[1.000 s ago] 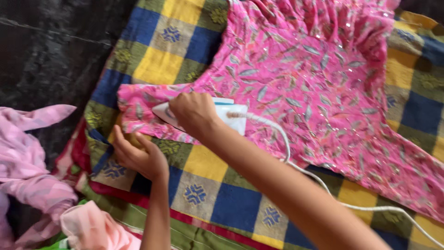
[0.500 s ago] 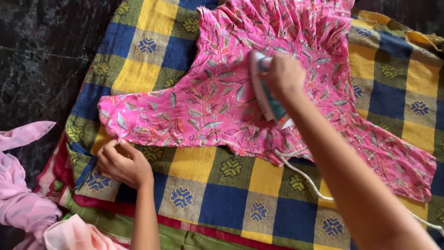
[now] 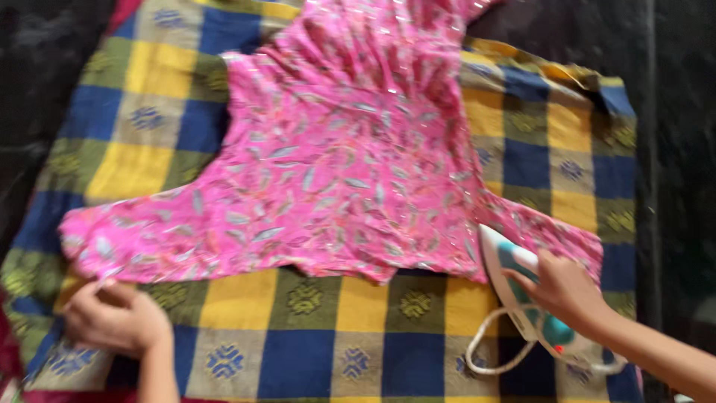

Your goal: The person irons a pink patterned garment laid on a checkered mat. They smooth the fabric with one hand while moving the iron with the other, then reposition the garment to continue ironing different sections.

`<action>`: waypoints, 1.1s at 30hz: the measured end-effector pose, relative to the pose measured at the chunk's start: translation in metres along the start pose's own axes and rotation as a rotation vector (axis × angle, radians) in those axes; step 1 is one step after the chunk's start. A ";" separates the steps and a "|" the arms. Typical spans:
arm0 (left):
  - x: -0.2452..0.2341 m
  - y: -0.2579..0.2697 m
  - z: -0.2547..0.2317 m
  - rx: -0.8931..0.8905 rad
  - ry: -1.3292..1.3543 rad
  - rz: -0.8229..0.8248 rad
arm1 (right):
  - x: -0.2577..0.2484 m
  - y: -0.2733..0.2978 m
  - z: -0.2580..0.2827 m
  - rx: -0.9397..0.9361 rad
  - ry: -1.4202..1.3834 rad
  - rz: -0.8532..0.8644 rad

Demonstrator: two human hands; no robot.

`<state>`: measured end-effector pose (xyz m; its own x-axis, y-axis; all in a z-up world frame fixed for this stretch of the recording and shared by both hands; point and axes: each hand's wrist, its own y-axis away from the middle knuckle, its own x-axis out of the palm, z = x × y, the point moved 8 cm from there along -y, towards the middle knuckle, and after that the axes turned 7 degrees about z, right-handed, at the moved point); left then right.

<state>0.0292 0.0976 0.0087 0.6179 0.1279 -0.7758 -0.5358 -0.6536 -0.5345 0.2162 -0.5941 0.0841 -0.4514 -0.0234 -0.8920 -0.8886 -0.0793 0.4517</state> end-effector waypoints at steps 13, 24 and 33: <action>0.058 -0.008 0.059 -0.131 0.628 -0.004 | 0.087 0.068 -0.284 0.732 -0.095 -0.018; 0.066 -0.018 0.051 0.106 0.908 0.188 | 0.056 0.114 -0.329 0.794 0.206 -0.508; 0.057 -0.024 0.038 0.147 0.944 0.224 | 0.060 0.125 -0.297 0.445 -0.068 -1.178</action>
<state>0.0553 0.1490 -0.0355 0.6650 -0.6786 -0.3118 -0.7237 -0.4824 -0.4936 0.1023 -0.9010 0.0822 0.6401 -0.1149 -0.7597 -0.6984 0.3250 -0.6376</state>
